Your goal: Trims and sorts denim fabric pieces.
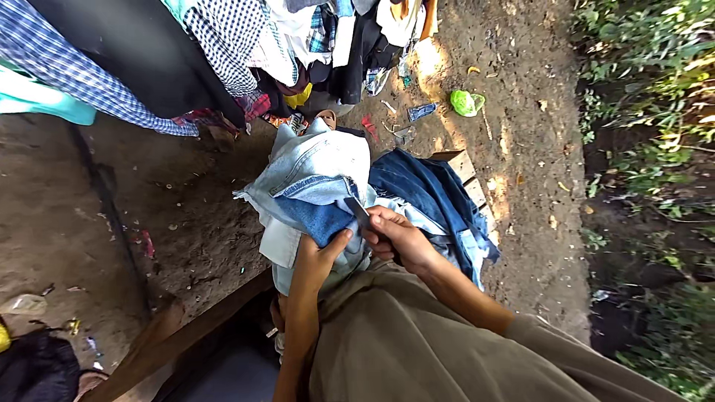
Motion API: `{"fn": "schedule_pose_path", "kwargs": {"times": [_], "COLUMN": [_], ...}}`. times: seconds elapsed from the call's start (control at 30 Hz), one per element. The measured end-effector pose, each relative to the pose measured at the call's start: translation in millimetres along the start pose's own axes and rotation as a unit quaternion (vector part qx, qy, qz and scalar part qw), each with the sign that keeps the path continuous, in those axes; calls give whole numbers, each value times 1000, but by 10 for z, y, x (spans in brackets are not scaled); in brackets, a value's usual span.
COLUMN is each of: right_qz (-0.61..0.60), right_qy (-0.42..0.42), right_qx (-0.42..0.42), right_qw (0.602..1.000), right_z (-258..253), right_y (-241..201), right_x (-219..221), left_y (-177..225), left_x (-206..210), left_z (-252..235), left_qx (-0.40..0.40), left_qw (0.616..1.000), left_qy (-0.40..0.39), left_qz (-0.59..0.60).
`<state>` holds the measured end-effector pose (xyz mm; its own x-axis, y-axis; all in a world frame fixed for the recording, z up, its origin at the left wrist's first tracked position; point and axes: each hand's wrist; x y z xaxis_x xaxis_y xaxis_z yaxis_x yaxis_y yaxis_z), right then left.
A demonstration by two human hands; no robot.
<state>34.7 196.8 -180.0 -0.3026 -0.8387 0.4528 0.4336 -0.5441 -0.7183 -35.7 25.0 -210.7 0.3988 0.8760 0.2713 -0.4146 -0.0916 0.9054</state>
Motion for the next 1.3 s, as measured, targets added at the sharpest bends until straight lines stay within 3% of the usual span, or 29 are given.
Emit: {"fn": "schedule_pose_path", "kwargs": {"times": [0.07, 0.13, 0.2, 0.27, 0.33, 0.43, 0.53, 0.7, 0.83, 0.9, 0.93, 1.0, 1.07, 1.1, 1.17, 1.23, 1.3], "right_qz": [-100, -118, -2, 157, 305, 456, 520, 559, 563, 510, 453, 281, 124, 84, 78, 168, 318], "right_qy": [-44, -60, -35, -4, 5, 19, 45, 66, 83, 74, 62, 31, -6, -25, -47, -46, -34], "right_qx": [87, 94, 22, -100, -208, -279, -290, -306, -367, -386, -366, -249, -90, -33, 4, -43, -117], "right_qw": [990, 987, 999, 983, 929, 845, 802, 768, 736, 765, 811, 926, 988, 996, 996, 984, 940], "right_z": [-21, -15, 41, 73, 64, 43, 36, 0, -145, -213, -216, -173, -133, -114, -61, 26, 101], "right_y": [-35, -30, -13, 68, 157, 224, 261, 308, 378, 379, 357, 242, 62, -9, -73, -74, -44], "right_x": [-80, -75, 8, 15, -68, -175, -203, -265, -234, -167, -126, -37, -13, -33, -78, -86, -91], "left_y": [4, 21, 39, 60, 59, 50, 58, 48, -13, -28, -32, -36, -28, -26, -29, -24, -11], "left_x": [0, -6, -28, -48, -53, -45, -31, -25, -58, -72, -79, -90, -88, -84, -76, -70, -61], "left_z": [-4, -7, -7, -14, -21, -22, -27, -26, -35, -41, -43, -38, -35, -32, -25, -21, -17], "left_qx": [-5, -12, -18, -24, -27, -24, -32, -28, -6, -6, -7, -9, -10, -12, -16, -14, -13], "left_qw": [1000, 1000, 999, 998, 998, 998, 997, 996, 998, 998, 998, 998, 998, 997, 997, 997, 998], "left_qy": [1, 4, 6, 7, 8, 9, 21, 12, -18, -22, -19, -13, -8, -7, -8, -6, -3], "left_qz": [7, 20, 35, 49, 57, 64, 73, 83, 65, 66, 67, 66, 69, 70, 71, 70, 63]}}
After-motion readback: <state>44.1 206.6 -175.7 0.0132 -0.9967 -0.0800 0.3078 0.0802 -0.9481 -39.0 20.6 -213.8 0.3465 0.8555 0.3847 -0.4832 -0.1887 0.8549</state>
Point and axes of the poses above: each hand's wrist, its own z-axis away from the middle knuckle, its own x-axis out of the palm, y = z × x
